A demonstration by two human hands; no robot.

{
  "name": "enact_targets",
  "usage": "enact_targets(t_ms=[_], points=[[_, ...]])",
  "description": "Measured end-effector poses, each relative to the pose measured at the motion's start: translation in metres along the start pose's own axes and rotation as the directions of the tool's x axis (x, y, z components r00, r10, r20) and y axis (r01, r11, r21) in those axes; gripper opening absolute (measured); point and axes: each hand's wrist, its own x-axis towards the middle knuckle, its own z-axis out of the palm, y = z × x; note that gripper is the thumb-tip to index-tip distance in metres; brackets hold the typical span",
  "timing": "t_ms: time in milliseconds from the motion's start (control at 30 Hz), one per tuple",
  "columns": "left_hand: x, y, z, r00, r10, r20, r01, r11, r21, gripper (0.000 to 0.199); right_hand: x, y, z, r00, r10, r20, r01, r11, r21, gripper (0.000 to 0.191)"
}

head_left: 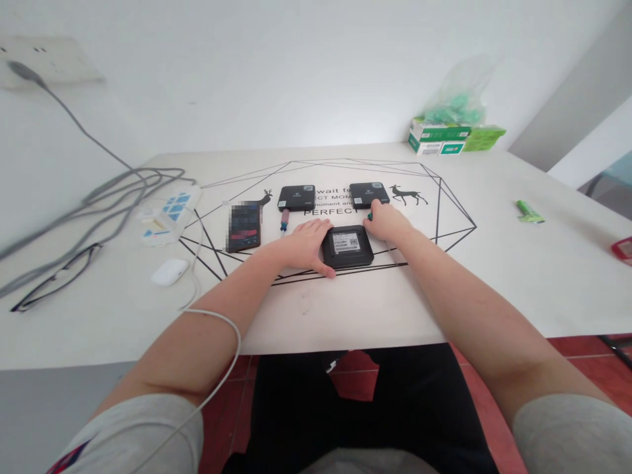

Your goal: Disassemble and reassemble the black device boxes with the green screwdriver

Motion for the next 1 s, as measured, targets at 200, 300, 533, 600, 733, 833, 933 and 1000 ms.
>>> enact_targets(t_ms=[200, 300, 533, 600, 733, 833, 933, 1000], points=[[-0.001, 0.0025, -0.002, 1.0, -0.015, 0.006, 0.015, 1.0, 0.002, 0.141, 0.0002, -0.0005, 0.0001, 1.0, -0.003, 0.001, 0.003, 1.0, 0.001, 0.037], [-0.0008, 0.0024, -0.002, 1.0, -0.013, 0.001, 0.013, 1.0, 0.003, 0.141, -0.0001, -0.0009, -0.0003, 1.0, -0.001, 0.004, 0.001, 1.0, 0.009, 0.038], [-0.0007, 0.0014, -0.0004, 1.0, -0.022, 0.007, 0.022, 1.0, 0.012, 0.139, -0.0011, -0.0013, 0.0003, 1.0, 0.002, 0.005, -0.002, 1.0, 0.019, 0.038], [-0.0004, 0.0013, -0.0004, 1.0, -0.024, 0.008, 0.023, 1.0, 0.014, 0.138, -0.001, -0.0009, 0.0006, 1.0, 0.0, 0.004, 0.0, 1.0, 0.021, 0.038], [0.0001, 0.002, -0.0013, 0.999, -0.029, 0.014, 0.029, 0.999, 0.019, 0.138, -0.0001, -0.0004, 0.001, 1.0, 0.001, 0.007, -0.001, 1.0, 0.021, 0.038], [-0.0001, 0.0032, -0.0016, 0.999, -0.033, 0.023, 0.032, 0.999, 0.03, 0.139, 0.0007, -0.0008, 0.0016, 1.0, 0.006, 0.012, -0.006, 1.0, 0.014, 0.037], [-0.0004, 0.004, -0.0014, 1.0, -0.017, 0.016, 0.017, 0.999, 0.032, 0.139, 0.0014, -0.0014, 0.0025, 1.0, 0.011, 0.012, -0.011, 1.0, 0.007, 0.036], [-0.0007, 0.0039, -0.0014, 1.0, -0.018, 0.017, 0.018, 0.999, 0.029, 0.139, 0.0018, -0.0016, 0.0027, 1.0, 0.013, 0.01, -0.013, 1.0, 0.012, 0.036]])
